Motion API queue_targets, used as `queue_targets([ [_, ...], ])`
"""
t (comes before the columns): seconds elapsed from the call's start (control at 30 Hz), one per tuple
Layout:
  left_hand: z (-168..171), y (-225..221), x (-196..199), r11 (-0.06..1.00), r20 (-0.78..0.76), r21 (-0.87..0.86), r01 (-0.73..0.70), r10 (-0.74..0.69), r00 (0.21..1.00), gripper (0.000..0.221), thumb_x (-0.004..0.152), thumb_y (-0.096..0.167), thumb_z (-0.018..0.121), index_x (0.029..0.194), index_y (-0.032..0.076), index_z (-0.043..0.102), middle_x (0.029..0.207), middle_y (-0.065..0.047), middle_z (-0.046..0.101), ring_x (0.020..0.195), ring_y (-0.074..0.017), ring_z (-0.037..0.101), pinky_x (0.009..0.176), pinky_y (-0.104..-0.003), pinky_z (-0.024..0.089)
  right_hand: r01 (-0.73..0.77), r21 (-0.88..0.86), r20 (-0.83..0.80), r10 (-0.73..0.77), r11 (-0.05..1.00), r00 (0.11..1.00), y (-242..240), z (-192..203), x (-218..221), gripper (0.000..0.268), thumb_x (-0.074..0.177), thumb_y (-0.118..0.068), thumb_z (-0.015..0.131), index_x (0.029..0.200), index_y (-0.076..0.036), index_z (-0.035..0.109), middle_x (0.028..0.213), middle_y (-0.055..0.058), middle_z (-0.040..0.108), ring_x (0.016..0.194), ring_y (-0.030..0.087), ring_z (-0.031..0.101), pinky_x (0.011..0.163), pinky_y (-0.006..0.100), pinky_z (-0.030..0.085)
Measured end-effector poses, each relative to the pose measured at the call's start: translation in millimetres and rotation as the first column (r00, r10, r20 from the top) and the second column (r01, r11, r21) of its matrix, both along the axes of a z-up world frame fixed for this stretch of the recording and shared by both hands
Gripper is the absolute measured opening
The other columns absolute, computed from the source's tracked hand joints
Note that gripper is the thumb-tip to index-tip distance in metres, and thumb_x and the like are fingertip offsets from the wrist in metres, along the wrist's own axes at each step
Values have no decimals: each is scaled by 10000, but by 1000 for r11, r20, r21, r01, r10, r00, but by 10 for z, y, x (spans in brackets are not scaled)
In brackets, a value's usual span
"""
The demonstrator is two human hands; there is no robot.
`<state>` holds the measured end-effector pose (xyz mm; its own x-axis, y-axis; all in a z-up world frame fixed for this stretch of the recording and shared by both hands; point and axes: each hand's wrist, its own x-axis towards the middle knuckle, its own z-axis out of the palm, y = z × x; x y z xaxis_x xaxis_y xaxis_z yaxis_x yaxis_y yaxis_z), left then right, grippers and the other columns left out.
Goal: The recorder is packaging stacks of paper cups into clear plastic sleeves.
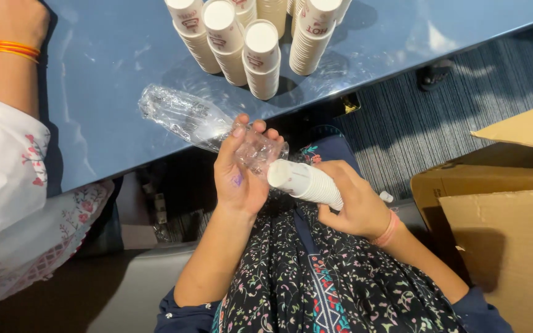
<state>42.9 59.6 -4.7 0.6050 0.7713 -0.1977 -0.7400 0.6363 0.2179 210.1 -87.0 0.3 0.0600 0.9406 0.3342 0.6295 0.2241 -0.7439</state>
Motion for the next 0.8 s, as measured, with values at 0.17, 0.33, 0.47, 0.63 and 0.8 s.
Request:
queue_targets([
  [0.17, 23, -213, 61, 989, -49, 143, 35, -28, 998, 280, 985, 163, 673, 1230, 104, 550, 1077, -98, 640, 1034, -263, 651, 944, -431, 549, 48, -92, 18, -46, 995, 999, -51, 118, -63, 639, 757, -68, 714, 1362, 2, 522, 1205, 203, 635, 1080, 384, 678, 927, 403, 553],
  [0.33, -21, -518, 232, 909, -196, 416, -37, 129, 972, 347, 975, 73, 704, 1276, 70, 530, 1085, -100, 638, 1064, -230, 651, 973, -397, 554, 52, -109, 5, -52, 993, 999, -79, 89, -176, 683, 755, -64, 722, 1398, -4, 500, 1254, 215, 600, 1113, 378, 665, 936, 401, 550],
  [0.47, -31, -624, 289, 864, -324, 498, -73, 263, 909, 427, 946, 37, 722, 1317, 62, 510, 1030, -100, 668, 996, -190, 657, 924, -353, 543, 6, 53, -72, -2, 999, 997, -70, -169, -263, 777, 752, -47, 758, 1387, -8, 310, 1285, 235, 480, 1158, 350, 588, 1009, 415, 507],
  [0.63, -150, -694, 273, 863, -371, 505, 28, 188, 909, 396, 948, 59, 746, 1274, 21, 523, 1131, -110, 686, 1076, -178, 661, 970, -364, 548, 56, 160, -121, -37, 986, 992, -65, -329, -332, 745, 736, 5, 752, 1292, -62, 261, 1329, 224, 432, 1214, 326, 542, 1049, 420, 475],
  [0.8, -376, -708, 235, 803, -432, 567, 181, 103, 896, 463, 939, 141, 844, 1271, -52, 584, 1156, -102, 663, 1089, -184, 647, 1032, -373, 537, 76, 202, -330, -6, 976, 944, -16, -515, -291, 694, 788, 15, 718, 1312, -73, 272, 1397, 198, 392, 1301, 279, 521, 1131, 429, 458],
])
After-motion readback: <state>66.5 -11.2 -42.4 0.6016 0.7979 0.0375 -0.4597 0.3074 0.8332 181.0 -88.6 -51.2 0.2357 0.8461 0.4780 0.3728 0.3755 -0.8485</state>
